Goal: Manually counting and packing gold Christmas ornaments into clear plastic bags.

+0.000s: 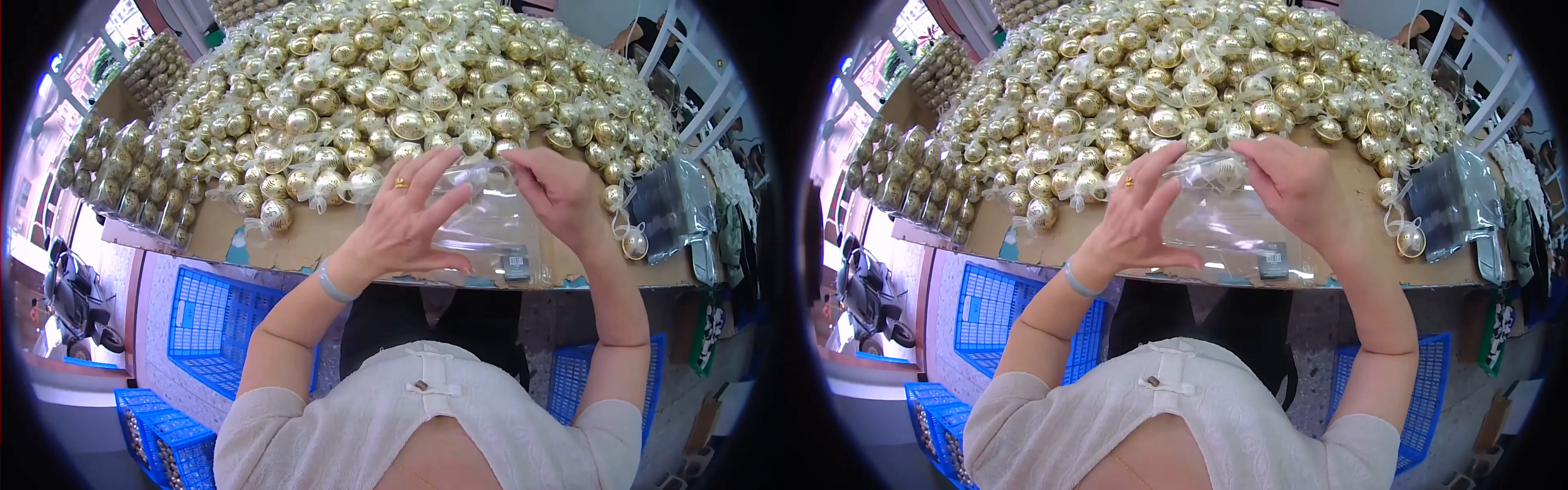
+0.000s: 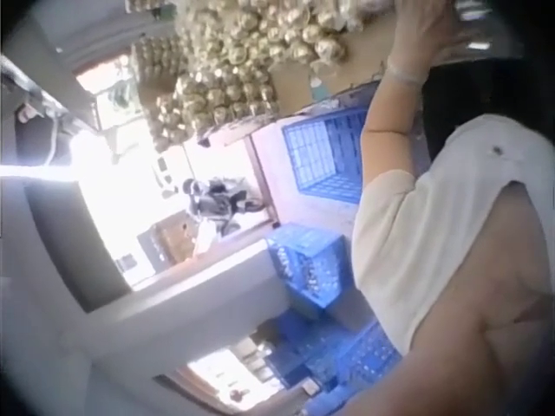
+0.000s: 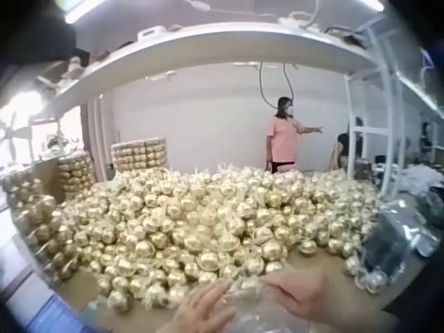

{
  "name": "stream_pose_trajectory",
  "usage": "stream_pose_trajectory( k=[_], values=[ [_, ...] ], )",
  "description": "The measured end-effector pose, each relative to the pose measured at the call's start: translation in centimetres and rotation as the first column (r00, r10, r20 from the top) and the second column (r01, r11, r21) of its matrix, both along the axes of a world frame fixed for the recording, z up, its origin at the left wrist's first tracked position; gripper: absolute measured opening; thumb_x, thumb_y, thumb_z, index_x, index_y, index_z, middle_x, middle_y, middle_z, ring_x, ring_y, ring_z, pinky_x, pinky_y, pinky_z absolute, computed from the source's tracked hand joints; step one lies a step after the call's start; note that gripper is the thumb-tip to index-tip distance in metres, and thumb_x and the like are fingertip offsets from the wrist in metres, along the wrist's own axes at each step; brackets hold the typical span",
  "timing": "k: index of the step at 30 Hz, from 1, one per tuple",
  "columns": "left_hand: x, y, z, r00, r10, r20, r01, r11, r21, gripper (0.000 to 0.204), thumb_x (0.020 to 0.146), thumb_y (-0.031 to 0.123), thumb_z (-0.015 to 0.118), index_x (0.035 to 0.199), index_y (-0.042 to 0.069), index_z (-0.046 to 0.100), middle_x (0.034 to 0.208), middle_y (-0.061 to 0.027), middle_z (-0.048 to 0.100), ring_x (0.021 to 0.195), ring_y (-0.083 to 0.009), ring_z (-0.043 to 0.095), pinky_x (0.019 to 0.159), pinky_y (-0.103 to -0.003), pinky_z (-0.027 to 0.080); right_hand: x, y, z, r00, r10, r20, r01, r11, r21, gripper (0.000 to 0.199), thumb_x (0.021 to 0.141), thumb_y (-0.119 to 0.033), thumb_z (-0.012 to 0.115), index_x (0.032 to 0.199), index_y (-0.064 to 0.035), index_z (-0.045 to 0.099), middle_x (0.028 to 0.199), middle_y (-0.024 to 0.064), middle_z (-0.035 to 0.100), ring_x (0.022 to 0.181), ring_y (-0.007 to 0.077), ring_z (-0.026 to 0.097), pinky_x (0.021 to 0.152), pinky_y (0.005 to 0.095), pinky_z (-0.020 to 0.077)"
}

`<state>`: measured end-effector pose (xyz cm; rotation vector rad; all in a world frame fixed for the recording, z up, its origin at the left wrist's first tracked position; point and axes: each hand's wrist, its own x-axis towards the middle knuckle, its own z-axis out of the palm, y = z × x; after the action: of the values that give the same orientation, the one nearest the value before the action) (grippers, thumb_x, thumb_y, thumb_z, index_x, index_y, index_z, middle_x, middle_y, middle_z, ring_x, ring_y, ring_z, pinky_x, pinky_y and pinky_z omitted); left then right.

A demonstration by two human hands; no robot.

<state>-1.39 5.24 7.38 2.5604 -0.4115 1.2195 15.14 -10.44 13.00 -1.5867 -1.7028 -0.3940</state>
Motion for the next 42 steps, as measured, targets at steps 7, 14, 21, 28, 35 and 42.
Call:
stream_pose_trajectory(
  k=[7, 14, 21, 28, 35, 42],
  values=[
    [0.5, 0.8, 2.3, 0.993, -0.097, 0.070, 0.100, 0.994, -0.038, 0.072, 0.063, 0.022, 0.079, 0.122, 0.002, 0.043, 0.110, -0.0217, 0.048, 0.110, -0.0411, 0.047, 0.088, -0.044, 0.042, -0.4, 1.1, 2.8, 0.988, -0.061, 0.141, 0.054, 0.997, 0.050, 0.022, 0.075, 0.001, 0.062, 0.097, -0.0025, 0.064, 0.078, 0.0111, 0.062, 0.066, 0.0189, 0.061, 0.059, 0.0257, 0.0481],
    [-0.5, 0.8, 2.7, 0.971, -0.237, 0.044, 0.241, 0.942, -0.234, 0.087, 0.065, 0.018, 0.079, 0.132, 0.008, 0.024, 0.127, -0.0237, 0.035, 0.117, -0.0375, 0.040, 0.085, -0.042, 0.045, -0.2, 1.3, 5.5, 0.975, 0.216, -0.048, -0.214, 0.976, 0.043, 0.018, 0.079, -0.003, 0.063, 0.097, -0.0014, 0.064, 0.080, 0.0092, 0.063, 0.068, 0.0145, 0.061, 0.059, 0.0227, 0.0492],
    [1.3, 0.0, -0.2, 0.906, -0.333, 0.260, 0.396, 0.883, -0.251, 0.091, 0.068, 0.019, 0.078, 0.135, 0.013, 0.016, 0.139, -0.0225, 0.016, 0.122, -0.0317, 0.034, 0.081, -0.037, 0.048, -1.0, 1.4, 5.0, 0.266, 0.281, -0.922, -0.133, 0.958, 0.254, 0.020, 0.081, -0.001, 0.060, 0.101, -0.0017, 0.062, 0.080, 0.0041, 0.062, 0.072, 0.0148, 0.061, 0.063, 0.0238, 0.0498],
    [2.1, 0.0, -2.8, 0.909, -0.194, 0.368, 0.335, 0.867, -0.369, 0.084, 0.072, 0.023, 0.075, 0.134, 0.017, 0.017, 0.139, -0.0196, 0.014, 0.119, -0.0271, 0.035, 0.080, -0.037, 0.048, 2.8, -1.3, 1.2, 0.908, -0.222, -0.355, 0.358, 0.851, 0.383, 0.021, 0.082, -0.009, 0.063, 0.099, 0.0027, 0.059, 0.097, 0.0108, 0.057, 0.090, 0.0212, 0.057, 0.080, 0.0332, 0.0460],
    [2.3, 0.0, -3.5, 0.928, -0.191, 0.319, 0.328, 0.825, -0.461, 0.075, 0.078, 0.026, 0.070, 0.132, 0.018, 0.018, 0.134, -0.0160, 0.021, 0.116, -0.0245, 0.035, 0.080, -0.038, 0.047, -1.5, 0.5, -3.8, 0.963, 0.250, -0.099, -0.144, 0.791, 0.595, 0.030, 0.075, -0.019, 0.072, 0.095, -0.0018, 0.056, 0.106, 0.0135, 0.053, 0.102, 0.0312, 0.052, 0.086, 0.0398, 0.0428],
    [2.3, 0.4, -3.7, 0.929, -0.219, 0.297, 0.333, 0.845, -0.419, 0.045, 0.083, 0.029, 0.063, 0.114, 0.012, 0.036, 0.128, -0.0162, 0.027, 0.115, -0.0261, 0.035, 0.083, -0.039, 0.045, -0.4, 1.1, -5.6, 0.881, 0.428, -0.200, -0.301, 0.835, 0.461, 0.028, 0.074, -0.020, 0.073, 0.089, -0.0039, 0.055, 0.106, 0.0129, 0.053, 0.102, 0.0312, 0.053, 0.086, 0.0392, 0.0436]
  ],
)
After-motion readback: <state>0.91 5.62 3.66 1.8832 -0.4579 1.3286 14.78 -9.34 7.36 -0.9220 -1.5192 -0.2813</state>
